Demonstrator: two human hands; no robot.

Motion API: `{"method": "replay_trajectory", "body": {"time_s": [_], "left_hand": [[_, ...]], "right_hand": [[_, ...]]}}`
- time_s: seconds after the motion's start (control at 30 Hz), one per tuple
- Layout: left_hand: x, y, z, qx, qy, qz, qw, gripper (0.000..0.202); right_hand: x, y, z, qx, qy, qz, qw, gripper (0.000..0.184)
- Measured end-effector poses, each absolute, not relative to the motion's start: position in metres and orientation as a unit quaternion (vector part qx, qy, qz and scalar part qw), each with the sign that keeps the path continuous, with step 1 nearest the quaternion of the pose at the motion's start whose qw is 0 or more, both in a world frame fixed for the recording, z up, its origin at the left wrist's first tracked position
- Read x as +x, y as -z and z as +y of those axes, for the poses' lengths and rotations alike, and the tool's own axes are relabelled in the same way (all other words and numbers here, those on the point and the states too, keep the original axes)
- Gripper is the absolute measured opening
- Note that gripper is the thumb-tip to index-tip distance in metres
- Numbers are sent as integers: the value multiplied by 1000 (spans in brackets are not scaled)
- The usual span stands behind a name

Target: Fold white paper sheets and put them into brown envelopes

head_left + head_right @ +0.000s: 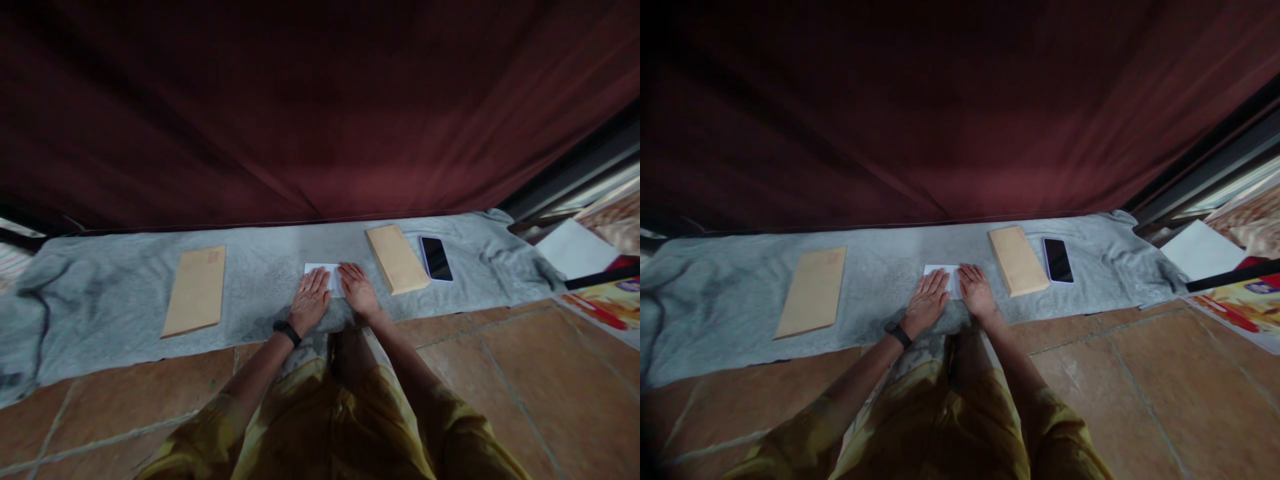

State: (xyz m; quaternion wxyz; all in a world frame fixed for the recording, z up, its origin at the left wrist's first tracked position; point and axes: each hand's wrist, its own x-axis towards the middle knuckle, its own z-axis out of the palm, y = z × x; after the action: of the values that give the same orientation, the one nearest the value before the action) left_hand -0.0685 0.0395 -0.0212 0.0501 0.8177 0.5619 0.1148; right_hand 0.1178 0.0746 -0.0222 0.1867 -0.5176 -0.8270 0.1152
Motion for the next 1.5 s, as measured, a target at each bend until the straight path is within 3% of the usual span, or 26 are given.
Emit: {"method": "replay_trajectory", "body": {"time_s": [0.97,1.5], "left_hand": [[-101,15,17,799,-96,594,0,63],[-54,14,37,838,-119,531,35,51]], "right_hand": [[122,32,44,-584,-89,-783,193,48],[120,34,45,-586,-86,-781,199,48]]}}
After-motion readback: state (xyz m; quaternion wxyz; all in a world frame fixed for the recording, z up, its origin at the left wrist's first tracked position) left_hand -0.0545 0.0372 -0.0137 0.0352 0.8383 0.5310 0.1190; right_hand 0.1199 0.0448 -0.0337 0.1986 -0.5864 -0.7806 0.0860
